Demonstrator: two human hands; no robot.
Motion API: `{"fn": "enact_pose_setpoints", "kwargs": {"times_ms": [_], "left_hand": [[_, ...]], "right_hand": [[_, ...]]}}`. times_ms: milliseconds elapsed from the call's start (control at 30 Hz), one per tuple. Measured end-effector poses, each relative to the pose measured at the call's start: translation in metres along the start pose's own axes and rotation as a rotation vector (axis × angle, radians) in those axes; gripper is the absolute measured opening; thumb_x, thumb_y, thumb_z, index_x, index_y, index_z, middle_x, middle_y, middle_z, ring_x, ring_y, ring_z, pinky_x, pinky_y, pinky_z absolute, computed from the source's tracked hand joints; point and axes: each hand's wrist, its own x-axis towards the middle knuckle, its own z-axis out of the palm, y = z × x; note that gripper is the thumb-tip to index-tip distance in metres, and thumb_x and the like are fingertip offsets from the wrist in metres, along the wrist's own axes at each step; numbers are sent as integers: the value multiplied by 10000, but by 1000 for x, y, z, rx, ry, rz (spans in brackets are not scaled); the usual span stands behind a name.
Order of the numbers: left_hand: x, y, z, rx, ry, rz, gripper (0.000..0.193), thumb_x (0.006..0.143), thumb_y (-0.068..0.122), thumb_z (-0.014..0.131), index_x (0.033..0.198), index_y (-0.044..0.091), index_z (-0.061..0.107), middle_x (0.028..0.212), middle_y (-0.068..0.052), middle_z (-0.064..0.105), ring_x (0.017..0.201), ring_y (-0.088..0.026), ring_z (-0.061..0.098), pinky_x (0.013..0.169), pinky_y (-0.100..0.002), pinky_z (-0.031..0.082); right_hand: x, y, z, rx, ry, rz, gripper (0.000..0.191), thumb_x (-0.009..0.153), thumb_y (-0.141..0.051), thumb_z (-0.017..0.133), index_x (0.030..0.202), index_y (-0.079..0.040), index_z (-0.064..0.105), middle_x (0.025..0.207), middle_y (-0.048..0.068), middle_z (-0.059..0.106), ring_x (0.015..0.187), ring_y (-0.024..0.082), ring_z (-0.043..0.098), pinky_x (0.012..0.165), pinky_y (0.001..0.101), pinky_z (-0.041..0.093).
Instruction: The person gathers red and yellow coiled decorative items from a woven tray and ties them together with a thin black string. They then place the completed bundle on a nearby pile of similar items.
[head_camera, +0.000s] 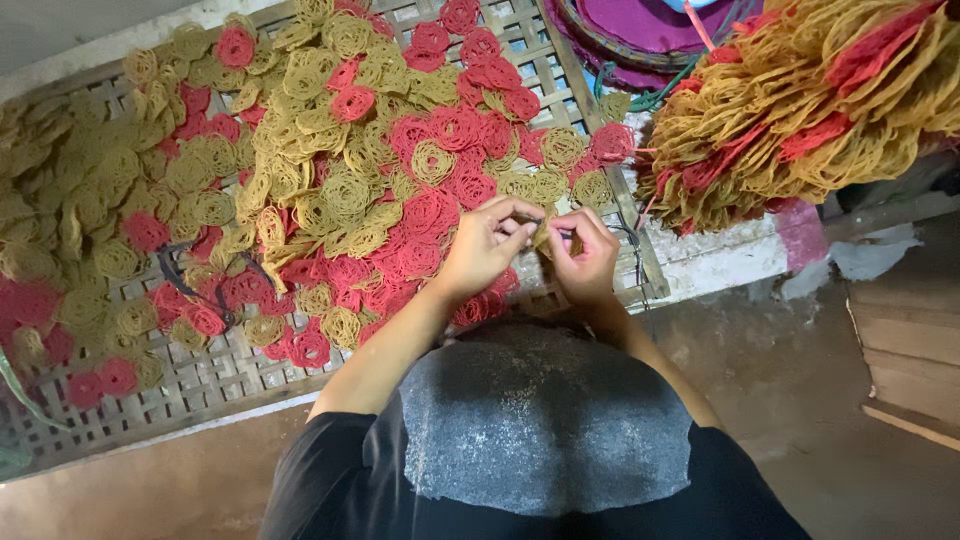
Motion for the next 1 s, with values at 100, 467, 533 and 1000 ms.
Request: {"fn": "enact_pose_setpoints", "kwargs": {"times_ms": [100, 467, 533, 1000], "left_hand": [[4, 12, 1, 61, 37, 101, 153, 968, 35, 685, 1107, 56, 744, 1023, -51, 731, 866, -102, 724, 757, -282, 602], [22, 68, 0, 615, -109, 401, 150, 943, 143, 707, 1089, 172, 718, 991, -51, 697, 924, -268, 707, 758, -389, 569], [26, 54, 0, 553, -129, 341, 232, 955, 126, 681, 1183, 167, 691, 1048, -66, 692, 990, -267, 696, 839, -388, 569], [35, -59, -10, 1250, -143, 332, 291, 877, 277, 678, 1141, 166, 730, 1236, -36, 684, 1257, -261, 588, 1095, -520, 418]], "right_hand": [[-1, 5, 0, 37, -9, -9, 96, 915, 24, 733, 946, 21, 643, 886, 83, 626, 771, 128, 590, 695, 279, 476], [5, -10, -34, -169, -72, -205, 297, 1021, -91, 555, 1255, 77, 624, 1150, 172, 648, 1090, 222, 573, 963, 358, 454], [5, -5, -25, 50, -123, 85, 204, 1077, -89, 489, 1142, 43, 631, 1010, 124, 691, 914, 152, 643, 848, 291, 518], [7, -9, -19, 249, -96, 120, 182, 1074, -9, 492, 1028, 71, 649, 995, 91, 612, 811, 122, 596, 755, 254, 504]]}}
